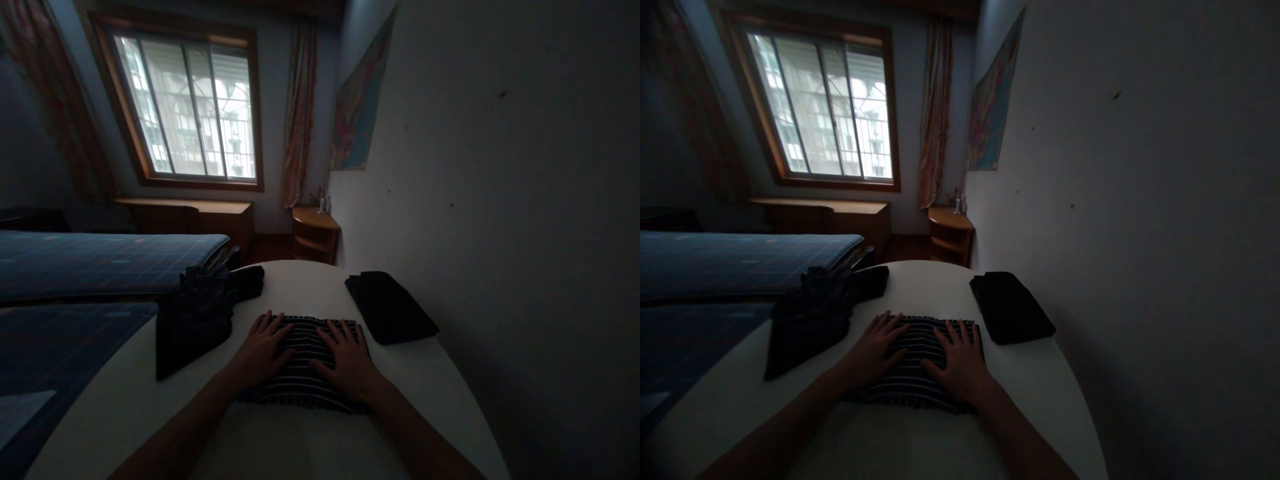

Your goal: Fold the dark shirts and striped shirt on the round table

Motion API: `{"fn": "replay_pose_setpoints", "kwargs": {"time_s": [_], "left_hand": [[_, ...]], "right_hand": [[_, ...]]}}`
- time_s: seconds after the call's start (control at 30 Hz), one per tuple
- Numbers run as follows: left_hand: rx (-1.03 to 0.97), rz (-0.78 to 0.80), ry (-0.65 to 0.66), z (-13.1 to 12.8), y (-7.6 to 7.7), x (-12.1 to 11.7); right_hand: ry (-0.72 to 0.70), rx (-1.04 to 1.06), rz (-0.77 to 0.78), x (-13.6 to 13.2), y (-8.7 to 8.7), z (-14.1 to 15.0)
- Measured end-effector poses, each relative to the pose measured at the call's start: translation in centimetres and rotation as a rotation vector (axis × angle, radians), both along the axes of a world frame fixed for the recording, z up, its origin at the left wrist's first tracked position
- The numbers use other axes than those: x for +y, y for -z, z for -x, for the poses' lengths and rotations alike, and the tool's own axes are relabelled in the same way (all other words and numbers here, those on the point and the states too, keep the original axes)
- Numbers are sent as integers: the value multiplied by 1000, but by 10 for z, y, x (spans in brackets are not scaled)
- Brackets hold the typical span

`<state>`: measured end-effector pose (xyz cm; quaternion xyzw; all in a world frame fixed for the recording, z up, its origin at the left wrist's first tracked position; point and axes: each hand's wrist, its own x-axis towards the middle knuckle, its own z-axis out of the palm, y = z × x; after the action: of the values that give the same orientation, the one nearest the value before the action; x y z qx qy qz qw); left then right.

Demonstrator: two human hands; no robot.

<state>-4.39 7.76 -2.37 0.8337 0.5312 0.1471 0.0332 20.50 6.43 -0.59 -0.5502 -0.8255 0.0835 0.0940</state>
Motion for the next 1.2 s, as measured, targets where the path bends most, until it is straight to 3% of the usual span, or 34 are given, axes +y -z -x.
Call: {"fn": "replay_pose_setpoints", "kwargs": {"time_s": [0.17, 0.3, 0.53, 0.83, 0.9, 1.07, 1.2], "left_hand": [[-62, 17, 81, -21, -12, -7], [-15, 127, 91, -27, -6, -10], [4, 138, -36, -10, 5, -7], [-4, -35, -367, 10, 26, 3], [-26, -82, -387, 13, 28, 7], [-151, -146, -319, 19, 26, 15], [-251, -192, -275, 15, 5, 9]], "right_hand": [[-49, 45, -100, 0, -9, 7], [-67, 36, 32, 1, -5, 9], [74, 1, 82, 2, 3, -11], [227, 115, -91, 19, 18, -32], [218, 135, -108, 20, 19, -34], [207, 144, -160, 16, 7, -39], [242, 74, -159, 9, -13, -45]]}}
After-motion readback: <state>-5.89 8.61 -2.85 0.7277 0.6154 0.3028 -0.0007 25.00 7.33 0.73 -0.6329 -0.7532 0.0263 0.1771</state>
